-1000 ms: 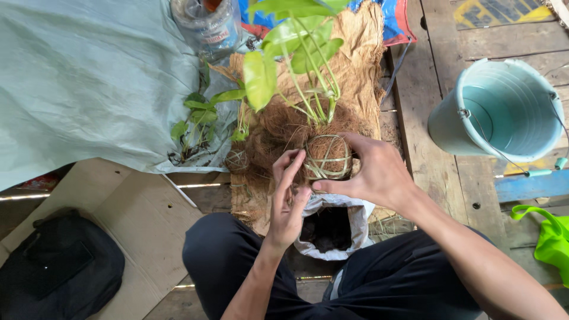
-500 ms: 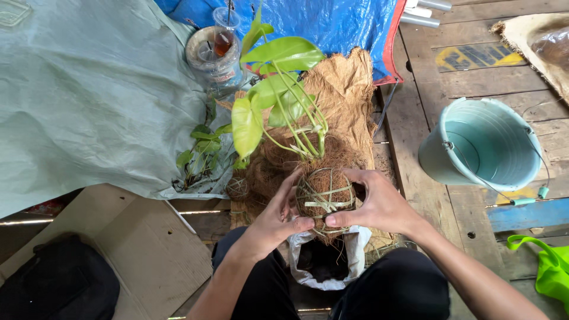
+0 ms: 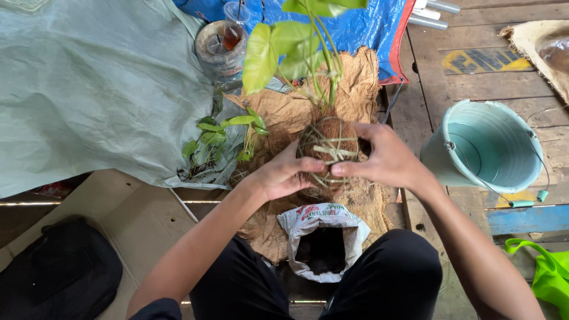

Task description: The person wraps a plant's root ball with coconut coir and secures it by weaving a green string around the base. The person sits on a wooden floor and uses both hands to adjust the coir and tie the string into a net pattern.

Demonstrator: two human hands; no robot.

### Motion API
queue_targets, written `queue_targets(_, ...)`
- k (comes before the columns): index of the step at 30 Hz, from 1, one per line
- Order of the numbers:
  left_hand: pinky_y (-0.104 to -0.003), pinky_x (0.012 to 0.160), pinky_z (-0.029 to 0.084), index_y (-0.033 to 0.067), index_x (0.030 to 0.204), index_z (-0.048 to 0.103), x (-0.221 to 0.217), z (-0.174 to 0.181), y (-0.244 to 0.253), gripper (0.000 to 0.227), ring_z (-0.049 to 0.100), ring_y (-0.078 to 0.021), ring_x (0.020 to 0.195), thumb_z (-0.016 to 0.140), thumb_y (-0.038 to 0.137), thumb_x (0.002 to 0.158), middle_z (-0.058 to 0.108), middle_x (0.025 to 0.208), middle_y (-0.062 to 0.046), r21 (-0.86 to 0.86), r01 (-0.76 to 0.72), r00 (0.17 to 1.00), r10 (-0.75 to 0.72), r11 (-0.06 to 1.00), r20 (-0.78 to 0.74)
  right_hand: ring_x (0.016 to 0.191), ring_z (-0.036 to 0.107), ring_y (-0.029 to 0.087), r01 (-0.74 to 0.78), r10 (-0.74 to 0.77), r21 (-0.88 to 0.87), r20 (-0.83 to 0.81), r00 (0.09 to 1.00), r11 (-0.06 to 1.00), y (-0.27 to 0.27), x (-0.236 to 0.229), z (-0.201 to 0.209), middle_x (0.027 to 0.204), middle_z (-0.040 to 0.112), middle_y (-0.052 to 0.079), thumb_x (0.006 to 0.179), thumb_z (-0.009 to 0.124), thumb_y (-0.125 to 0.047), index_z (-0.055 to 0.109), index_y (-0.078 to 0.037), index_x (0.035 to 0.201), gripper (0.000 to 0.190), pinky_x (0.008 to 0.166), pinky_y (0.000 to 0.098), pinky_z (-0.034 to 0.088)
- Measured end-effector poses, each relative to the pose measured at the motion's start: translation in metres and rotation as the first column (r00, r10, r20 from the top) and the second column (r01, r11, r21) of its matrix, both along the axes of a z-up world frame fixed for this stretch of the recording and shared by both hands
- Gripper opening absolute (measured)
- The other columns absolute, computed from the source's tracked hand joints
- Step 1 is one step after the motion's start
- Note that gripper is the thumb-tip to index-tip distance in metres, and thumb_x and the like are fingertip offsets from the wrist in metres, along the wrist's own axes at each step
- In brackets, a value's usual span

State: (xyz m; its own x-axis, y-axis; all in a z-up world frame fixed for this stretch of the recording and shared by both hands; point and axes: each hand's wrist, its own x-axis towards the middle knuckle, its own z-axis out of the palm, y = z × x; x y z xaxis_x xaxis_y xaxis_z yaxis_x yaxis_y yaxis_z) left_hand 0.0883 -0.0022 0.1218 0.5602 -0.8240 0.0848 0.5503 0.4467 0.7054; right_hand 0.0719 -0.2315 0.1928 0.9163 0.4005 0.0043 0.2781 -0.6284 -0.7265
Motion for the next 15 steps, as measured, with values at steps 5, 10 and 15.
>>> queue_targets(5, -0.05, 0.09, 0.064, -0.0016, 0.138, 0.047, 0.014, -0.014, 0.007, 0.073, 0.069, -0.0285, 0.108, 0.086, 0.017, 0.079, 0.064, 0.124, -0.017, 0.006, -0.161, 0.987, 0.161, 0.987, 0.027, 0.108, 0.073, 0.03, 0.087, -0.073, -0.099, 0.142, 0.987, 0.991, 0.013, 0.01, 0.013, 0.118, 0.072, 0.023, 0.066, 0.092, -0.049, 0.064, 0.007, 0.127, 0.088, 0.094, 0.0398, 0.055)
queue_targets(10, -0.045, 0.096, 0.06, 0.0023, 0.142, 0.042, 0.018, -0.047, 0.009, 0.08, 0.067, -0.026, 0.11, 0.087, 0.009, 0.077, 0.063, 0.124, -0.016, 0.134, -0.371, 0.928, 0.37, 0.919, 0.039, 0.104, 0.075, 0.028, 0.118, -0.095, -0.161, 0.143, 0.985, 0.98, 0.023, 0.01, 0.012, 0.119, 0.075, 0.017, 0.067, 0.089, -0.046, 0.07, -0.004, 0.126, 0.074, 0.092, 0.0383, 0.057)
queue_targets(15, -0.038, 0.11, 0.05, 0.0027, 0.155, 0.032, 0.023, -0.062, 0.012, 0.102, 0.059, -0.0204, 0.125, 0.09, 0.007, 0.071, 0.059, 0.134, -0.009, 0.179, -0.441, 0.884, 0.39, 0.88, 0.259, 0.085, 0.07, 0.027, 0.076, -0.044, -0.309, 0.109, 0.993, 0.948, 0.008, 0.019, 0.017, 0.105, 0.075, 0.018, 0.085, 0.081, -0.033, 0.074, -0.011, 0.127, 0.048, 0.076, 0.038, 0.054)
